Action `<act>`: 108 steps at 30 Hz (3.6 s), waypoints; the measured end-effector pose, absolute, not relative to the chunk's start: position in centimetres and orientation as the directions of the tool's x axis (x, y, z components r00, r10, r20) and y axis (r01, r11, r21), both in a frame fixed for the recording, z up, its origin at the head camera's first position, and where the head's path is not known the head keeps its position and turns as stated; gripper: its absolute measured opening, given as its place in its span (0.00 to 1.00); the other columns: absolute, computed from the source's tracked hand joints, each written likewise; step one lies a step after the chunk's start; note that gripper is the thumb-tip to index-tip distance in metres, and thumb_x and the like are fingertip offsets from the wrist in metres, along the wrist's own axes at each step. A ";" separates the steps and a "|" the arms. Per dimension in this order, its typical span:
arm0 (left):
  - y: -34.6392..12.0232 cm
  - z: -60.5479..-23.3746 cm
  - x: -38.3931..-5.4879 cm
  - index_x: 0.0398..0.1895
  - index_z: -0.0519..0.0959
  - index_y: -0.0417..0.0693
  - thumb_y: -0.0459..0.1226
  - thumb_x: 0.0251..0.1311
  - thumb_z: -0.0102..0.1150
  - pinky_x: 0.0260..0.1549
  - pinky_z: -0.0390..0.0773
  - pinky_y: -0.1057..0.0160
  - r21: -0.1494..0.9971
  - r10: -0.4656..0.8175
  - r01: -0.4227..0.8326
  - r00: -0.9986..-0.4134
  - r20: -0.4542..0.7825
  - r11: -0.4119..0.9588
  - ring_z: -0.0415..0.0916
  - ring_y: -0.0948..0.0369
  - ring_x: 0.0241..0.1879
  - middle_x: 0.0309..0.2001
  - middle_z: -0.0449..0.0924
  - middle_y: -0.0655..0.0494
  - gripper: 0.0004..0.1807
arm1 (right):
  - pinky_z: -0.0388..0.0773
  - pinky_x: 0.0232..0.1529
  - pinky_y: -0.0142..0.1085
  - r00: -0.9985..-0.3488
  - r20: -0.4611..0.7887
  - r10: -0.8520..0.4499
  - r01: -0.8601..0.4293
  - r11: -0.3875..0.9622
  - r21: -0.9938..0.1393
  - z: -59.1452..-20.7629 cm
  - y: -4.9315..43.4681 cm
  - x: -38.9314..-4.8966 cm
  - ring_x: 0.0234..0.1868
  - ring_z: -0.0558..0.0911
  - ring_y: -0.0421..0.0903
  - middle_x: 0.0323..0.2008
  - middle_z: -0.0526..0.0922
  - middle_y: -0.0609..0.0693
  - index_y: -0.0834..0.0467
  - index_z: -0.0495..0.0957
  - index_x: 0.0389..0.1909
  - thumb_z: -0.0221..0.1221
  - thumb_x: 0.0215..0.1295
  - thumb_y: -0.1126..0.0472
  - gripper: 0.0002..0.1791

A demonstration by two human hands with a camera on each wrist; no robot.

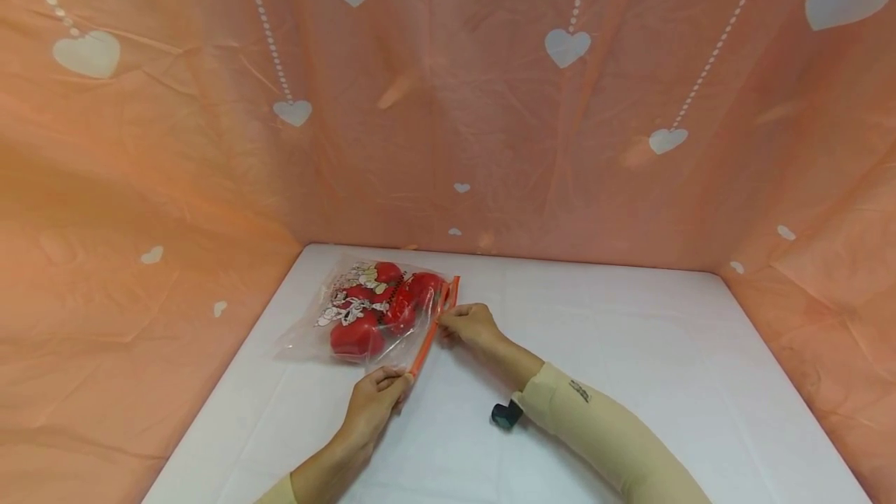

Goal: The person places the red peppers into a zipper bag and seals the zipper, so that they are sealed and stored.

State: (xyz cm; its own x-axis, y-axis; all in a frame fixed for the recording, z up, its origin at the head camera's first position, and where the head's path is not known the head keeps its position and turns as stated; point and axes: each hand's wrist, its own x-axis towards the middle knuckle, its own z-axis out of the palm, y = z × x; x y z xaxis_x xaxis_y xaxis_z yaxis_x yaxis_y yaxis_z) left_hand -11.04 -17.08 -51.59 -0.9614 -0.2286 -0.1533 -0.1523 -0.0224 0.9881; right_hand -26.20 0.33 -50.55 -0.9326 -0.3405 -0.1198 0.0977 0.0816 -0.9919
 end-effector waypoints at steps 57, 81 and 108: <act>-17.2 -51.6 -11.1 0.46 0.83 0.33 0.32 0.69 0.67 0.26 0.75 0.68 0.986 -0.230 -0.164 -0.959 -0.164 -0.022 0.73 0.65 0.25 0.30 0.84 0.56 0.09 | 0.84 0.29 0.32 -0.974 -0.054 -0.219 0.060 -0.022 -0.998 -50.9 2.3 -32.5 0.25 0.85 0.41 0.25 0.88 0.54 0.78 0.84 0.45 0.65 0.72 0.69 0.12; -16.9 -52.0 -11.2 0.44 0.82 0.34 0.31 0.68 0.67 0.25 0.74 0.69 0.985 -0.225 -0.168 -0.959 -0.172 -0.039 0.73 0.65 0.25 0.31 0.84 0.56 0.08 | 0.84 0.29 0.33 -0.986 0.020 -0.164 -0.023 0.019 -1.000 -50.3 3.9 -33.7 0.25 0.86 0.43 0.27 0.89 0.59 0.76 0.86 0.42 0.62 0.71 0.71 0.09; -18.1 -50.9 -11.2 0.52 0.81 0.28 0.33 0.72 0.65 0.28 0.75 0.69 0.977 0.103 -0.174 -0.977 -0.186 0.121 0.74 0.64 0.27 0.30 0.83 0.56 0.14 | 0.88 0.38 0.38 -0.985 -0.056 -0.165 0.033 0.135 -0.990 -49.6 4.4 -33.2 0.34 0.89 0.47 0.39 0.90 0.66 0.77 0.83 0.52 0.60 0.76 0.68 0.15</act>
